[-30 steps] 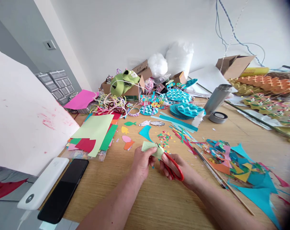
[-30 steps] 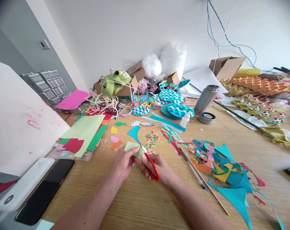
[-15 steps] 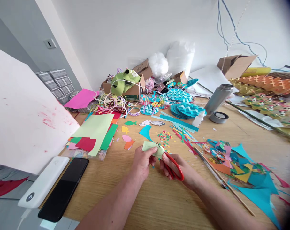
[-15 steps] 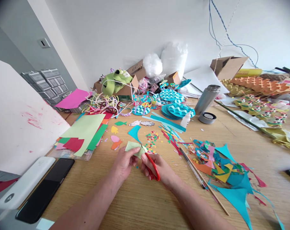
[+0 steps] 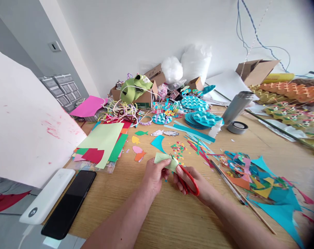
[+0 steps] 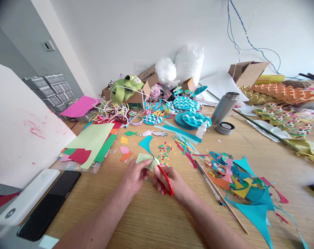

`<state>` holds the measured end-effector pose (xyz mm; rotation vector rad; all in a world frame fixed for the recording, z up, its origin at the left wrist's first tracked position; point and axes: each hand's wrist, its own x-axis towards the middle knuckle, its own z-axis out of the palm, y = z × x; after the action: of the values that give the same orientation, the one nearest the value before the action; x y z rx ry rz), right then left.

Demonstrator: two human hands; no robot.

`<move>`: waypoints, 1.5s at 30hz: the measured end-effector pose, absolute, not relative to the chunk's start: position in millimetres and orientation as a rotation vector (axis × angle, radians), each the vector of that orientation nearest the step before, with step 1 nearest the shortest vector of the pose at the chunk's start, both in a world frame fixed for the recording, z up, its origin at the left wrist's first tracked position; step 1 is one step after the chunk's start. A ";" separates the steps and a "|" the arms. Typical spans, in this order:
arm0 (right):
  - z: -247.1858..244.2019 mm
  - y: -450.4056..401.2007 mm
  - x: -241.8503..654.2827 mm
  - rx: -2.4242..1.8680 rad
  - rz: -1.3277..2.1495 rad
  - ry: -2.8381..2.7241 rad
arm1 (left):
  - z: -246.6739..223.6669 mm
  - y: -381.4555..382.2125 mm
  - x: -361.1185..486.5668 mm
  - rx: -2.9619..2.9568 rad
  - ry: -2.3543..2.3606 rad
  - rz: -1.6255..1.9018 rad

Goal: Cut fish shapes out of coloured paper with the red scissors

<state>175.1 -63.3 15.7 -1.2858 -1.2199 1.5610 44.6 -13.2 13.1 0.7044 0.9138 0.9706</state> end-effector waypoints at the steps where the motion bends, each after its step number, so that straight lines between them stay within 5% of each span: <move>1: 15.3 -63.2 175.2 -1.284 1.559 -1.227 | 13.3 -13.3 44.6 0.705 0.910 0.970; 45: 15.7 -62.5 176.9 -1.322 1.536 -1.299 | 13.0 -12.1 44.2 0.705 0.941 0.968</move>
<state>176.9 -62.5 15.7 -1.3221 -1.2990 1.5355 44.2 -12.1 13.0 0.7047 0.9413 0.9685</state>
